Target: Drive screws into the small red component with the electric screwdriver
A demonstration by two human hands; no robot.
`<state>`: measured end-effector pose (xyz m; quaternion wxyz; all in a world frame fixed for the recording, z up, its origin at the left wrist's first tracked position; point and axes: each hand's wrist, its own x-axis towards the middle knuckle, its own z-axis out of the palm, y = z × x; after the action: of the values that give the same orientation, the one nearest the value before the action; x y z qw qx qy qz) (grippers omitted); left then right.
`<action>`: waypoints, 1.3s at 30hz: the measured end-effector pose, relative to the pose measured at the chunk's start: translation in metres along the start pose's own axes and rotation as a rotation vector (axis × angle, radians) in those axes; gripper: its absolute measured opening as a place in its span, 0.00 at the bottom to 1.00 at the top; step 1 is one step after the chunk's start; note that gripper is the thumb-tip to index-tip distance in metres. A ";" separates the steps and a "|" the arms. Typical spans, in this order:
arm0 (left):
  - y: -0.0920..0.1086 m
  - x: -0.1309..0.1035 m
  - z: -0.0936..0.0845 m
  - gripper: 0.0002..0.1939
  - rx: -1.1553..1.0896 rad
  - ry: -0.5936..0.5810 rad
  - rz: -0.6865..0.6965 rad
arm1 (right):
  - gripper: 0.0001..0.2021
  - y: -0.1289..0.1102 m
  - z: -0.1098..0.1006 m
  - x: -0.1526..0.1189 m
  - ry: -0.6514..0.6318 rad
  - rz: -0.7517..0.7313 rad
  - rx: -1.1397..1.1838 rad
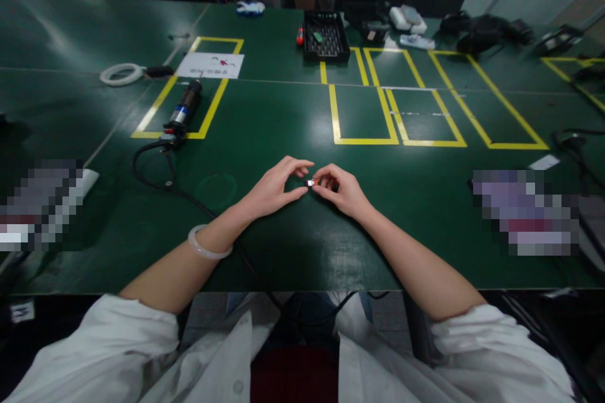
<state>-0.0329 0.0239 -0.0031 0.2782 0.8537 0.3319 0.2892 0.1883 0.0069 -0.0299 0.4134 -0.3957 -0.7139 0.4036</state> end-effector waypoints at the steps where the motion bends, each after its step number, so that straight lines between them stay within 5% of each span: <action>1: 0.002 0.000 0.000 0.24 0.016 0.003 0.008 | 0.07 0.000 0.000 0.000 -0.004 0.005 -0.001; 13: 0.008 0.000 0.005 0.16 0.006 -0.003 -0.015 | 0.09 0.001 0.001 -0.001 -0.022 0.026 0.041; 23: 0.013 -0.001 0.008 0.08 0.031 0.012 0.023 | 0.19 -0.001 0.001 0.002 -0.071 0.236 0.353; 39: 0.014 -0.003 0.009 0.10 0.026 0.028 0.011 | 0.18 0.001 0.001 0.003 -0.074 0.248 0.392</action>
<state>-0.0228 0.0106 -0.0003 0.2608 0.8549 0.3348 0.2984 0.1861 0.0098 -0.0303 0.4033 -0.3773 -0.5825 0.5964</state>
